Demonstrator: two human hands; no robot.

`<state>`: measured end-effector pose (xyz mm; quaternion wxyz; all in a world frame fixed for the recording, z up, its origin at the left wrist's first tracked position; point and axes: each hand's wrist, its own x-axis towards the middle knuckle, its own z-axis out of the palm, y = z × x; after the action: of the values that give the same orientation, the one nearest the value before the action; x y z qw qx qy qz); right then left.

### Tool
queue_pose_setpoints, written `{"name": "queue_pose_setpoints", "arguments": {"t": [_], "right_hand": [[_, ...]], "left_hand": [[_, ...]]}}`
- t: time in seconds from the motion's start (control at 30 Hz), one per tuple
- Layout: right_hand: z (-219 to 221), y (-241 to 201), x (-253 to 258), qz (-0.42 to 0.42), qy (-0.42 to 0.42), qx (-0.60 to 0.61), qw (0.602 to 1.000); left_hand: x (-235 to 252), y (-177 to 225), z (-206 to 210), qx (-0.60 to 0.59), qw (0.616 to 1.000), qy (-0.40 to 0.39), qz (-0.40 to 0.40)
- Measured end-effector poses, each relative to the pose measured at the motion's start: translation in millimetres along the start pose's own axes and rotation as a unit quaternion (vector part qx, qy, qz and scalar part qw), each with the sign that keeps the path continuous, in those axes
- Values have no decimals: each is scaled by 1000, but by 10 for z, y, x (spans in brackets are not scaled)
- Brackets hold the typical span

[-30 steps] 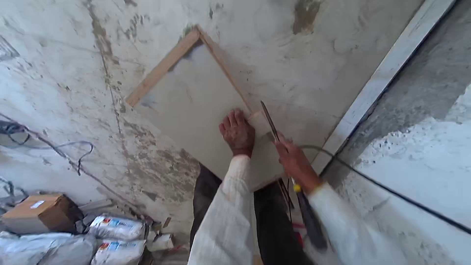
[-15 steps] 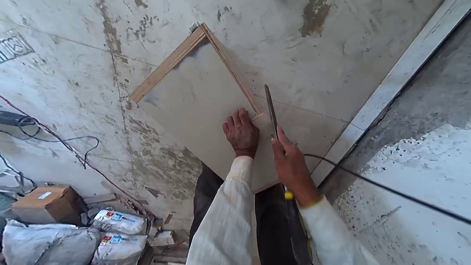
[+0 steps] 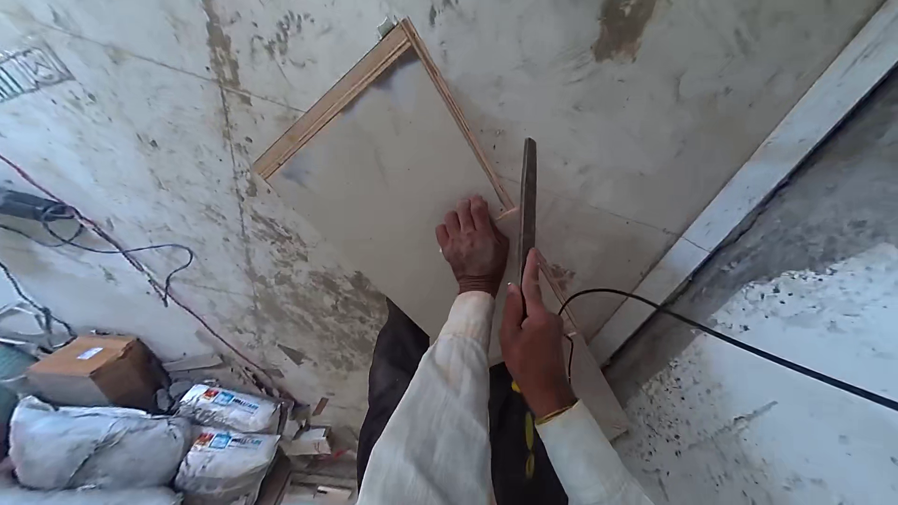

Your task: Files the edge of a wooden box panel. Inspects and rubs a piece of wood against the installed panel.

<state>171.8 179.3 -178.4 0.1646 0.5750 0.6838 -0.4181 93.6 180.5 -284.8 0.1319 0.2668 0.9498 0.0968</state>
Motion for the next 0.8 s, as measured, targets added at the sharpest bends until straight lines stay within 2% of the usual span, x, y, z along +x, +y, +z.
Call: {"name": "queue_pose_setpoints", "arguments": {"t": [0.13,0.27,0.33,0.4,0.47,0.53,0.57,0.63,0.73,0.8], "right_hand": [[-70,10,54,-5,6,-1,1000],[76,7,-49,0,37,12,999],[188,25,190,-15,67,13,998],[165,13,420,8,47,15,999],[101,57,277,15,53,21,998],[174,48,128,-41,110,29,993],[265,32,15,-42,119,32,991],[300,41,-100,-1,72,17,997],[76,72,463,34,27,23,999],[-63,128,228,15,43,17,999]], "left_hand": [[50,27,11,-10,1000,-11,-6],[2,-5,-21,4,1000,-15,-14],[96,5,11,0,1000,-2,-12],[70,-40,-4,0,1000,-4,-11],[-60,-42,-91,0,999,-46,-18],[97,20,-15,-7,1000,-19,-11],[147,5,13,-5,1000,-2,-10],[6,-44,-25,6,1000,-14,-9],[64,-64,51,3,1000,9,2],[-6,-22,15,-4,1000,-3,7]]}}
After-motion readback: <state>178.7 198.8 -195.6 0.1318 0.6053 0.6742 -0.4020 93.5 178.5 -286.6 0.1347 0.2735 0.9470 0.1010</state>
